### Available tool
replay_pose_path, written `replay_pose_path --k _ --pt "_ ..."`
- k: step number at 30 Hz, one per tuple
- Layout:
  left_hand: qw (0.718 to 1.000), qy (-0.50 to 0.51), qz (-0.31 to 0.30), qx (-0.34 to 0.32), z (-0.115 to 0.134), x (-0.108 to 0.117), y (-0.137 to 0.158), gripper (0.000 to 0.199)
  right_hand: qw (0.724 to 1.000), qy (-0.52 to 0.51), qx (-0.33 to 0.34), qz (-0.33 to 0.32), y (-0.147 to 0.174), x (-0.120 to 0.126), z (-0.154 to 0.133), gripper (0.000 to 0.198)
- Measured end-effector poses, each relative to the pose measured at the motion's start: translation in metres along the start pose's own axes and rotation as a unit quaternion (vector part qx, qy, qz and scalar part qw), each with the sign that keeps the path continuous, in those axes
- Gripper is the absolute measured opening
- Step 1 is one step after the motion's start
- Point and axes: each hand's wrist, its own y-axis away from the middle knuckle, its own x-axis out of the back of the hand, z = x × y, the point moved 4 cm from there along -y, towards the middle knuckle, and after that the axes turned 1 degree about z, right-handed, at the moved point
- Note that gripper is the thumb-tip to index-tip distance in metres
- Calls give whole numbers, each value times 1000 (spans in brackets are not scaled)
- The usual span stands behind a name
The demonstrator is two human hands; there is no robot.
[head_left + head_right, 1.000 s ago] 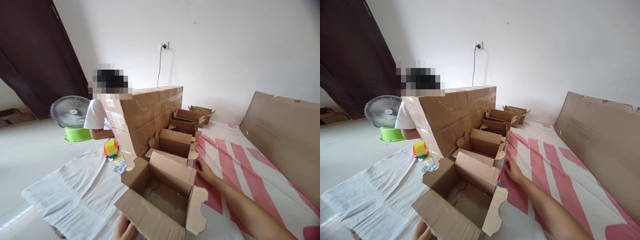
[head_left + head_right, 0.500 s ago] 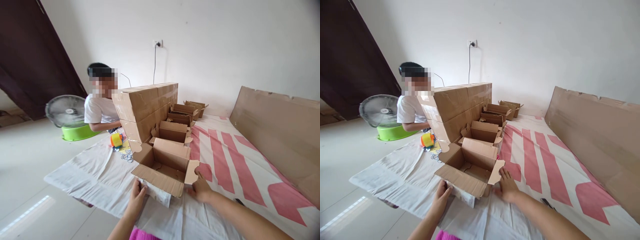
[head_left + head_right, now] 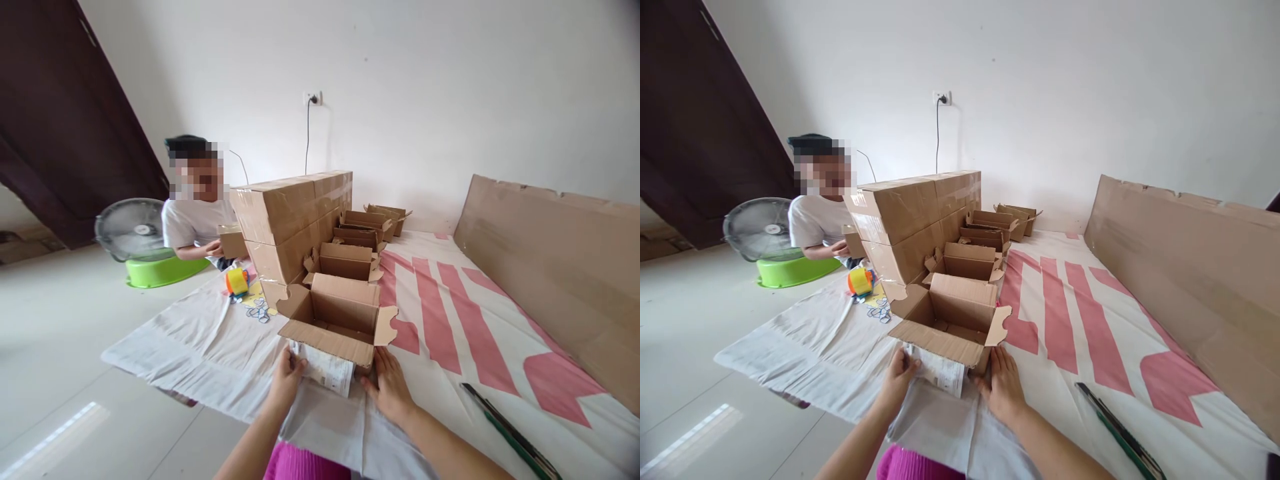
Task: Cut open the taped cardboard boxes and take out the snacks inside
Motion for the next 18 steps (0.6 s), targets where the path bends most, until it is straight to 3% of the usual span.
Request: replay_pose_path --k 10,18 --pt "1000 18 8 -19 -15 -3 1 39 999 25 7 31 5 0 -3 68" --pt "1000 21 11 -19 -15 -1 1 38 995 72 -55 -34 4 7 -3 75"
